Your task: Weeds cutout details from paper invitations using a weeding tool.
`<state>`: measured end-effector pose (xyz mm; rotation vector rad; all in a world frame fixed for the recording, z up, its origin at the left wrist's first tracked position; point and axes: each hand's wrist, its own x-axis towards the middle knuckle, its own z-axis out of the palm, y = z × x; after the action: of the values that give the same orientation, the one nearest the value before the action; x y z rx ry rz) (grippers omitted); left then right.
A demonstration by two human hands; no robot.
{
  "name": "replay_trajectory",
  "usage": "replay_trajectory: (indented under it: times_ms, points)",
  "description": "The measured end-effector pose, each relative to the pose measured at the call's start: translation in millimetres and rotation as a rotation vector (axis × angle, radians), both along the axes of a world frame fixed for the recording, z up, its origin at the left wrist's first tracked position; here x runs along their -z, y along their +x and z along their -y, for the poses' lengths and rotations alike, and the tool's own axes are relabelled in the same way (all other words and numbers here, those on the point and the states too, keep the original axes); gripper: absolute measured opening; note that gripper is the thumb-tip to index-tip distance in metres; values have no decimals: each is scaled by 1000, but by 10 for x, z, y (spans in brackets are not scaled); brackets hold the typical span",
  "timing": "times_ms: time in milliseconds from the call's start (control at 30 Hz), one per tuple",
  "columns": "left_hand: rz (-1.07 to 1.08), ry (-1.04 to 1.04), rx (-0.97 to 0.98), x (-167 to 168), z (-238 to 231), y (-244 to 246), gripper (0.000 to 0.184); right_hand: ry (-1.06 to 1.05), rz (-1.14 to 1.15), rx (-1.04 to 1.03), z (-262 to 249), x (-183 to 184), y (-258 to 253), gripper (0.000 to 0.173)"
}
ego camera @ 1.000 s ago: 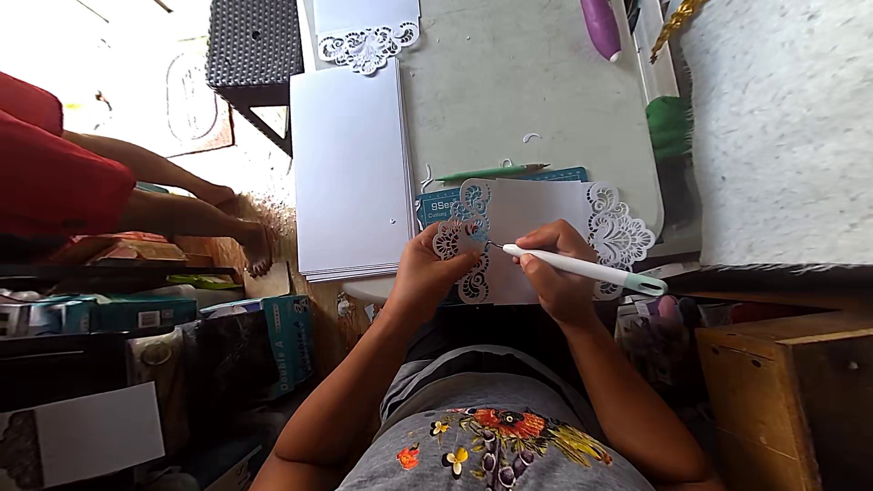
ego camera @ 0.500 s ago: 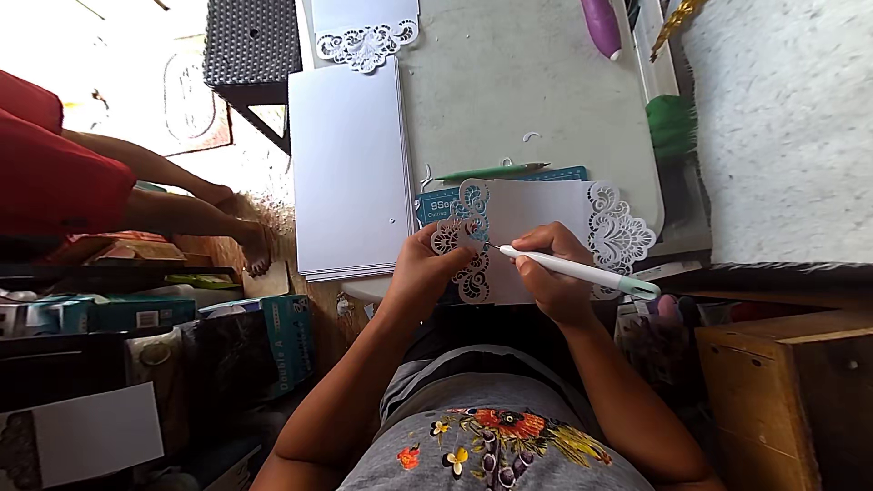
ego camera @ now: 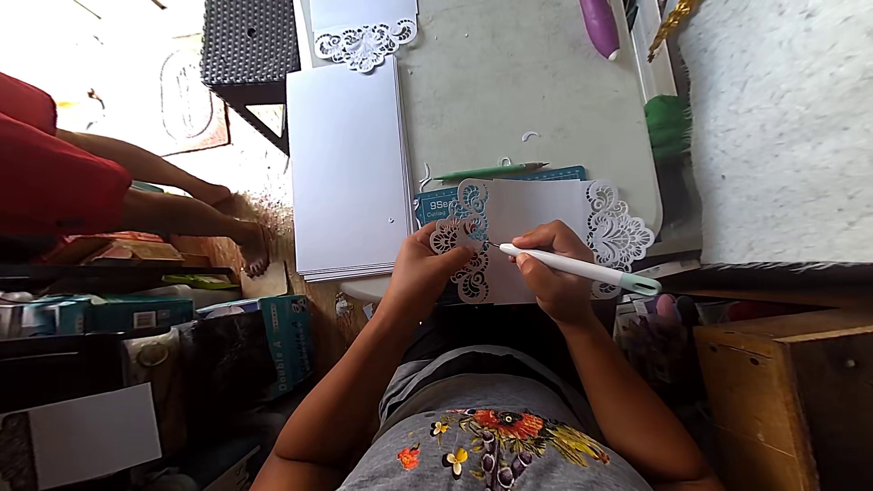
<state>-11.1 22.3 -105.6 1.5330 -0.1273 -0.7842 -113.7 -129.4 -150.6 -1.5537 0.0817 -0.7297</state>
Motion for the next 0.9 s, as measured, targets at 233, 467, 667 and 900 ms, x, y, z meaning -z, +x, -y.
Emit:
replay_trajectory:
  times_ms: [233, 467, 667, 900]
  points:
    - [1, -2, 0, -2, -1, -1, 22, -16, 14, -14, -4, 8, 8, 14]
    - [-9, 5, 4, -6, -2, 8, 22, -33, 20, -19, 0, 16, 19, 14]
    - [-5, 7, -1, -8, -2, 6, 22, -31, 20, -12, -3, 8, 16, 14]
    - [-3, 12, 3, -14, -1, 6, 22, -23, 6, -3, -9, 0, 15, 15]
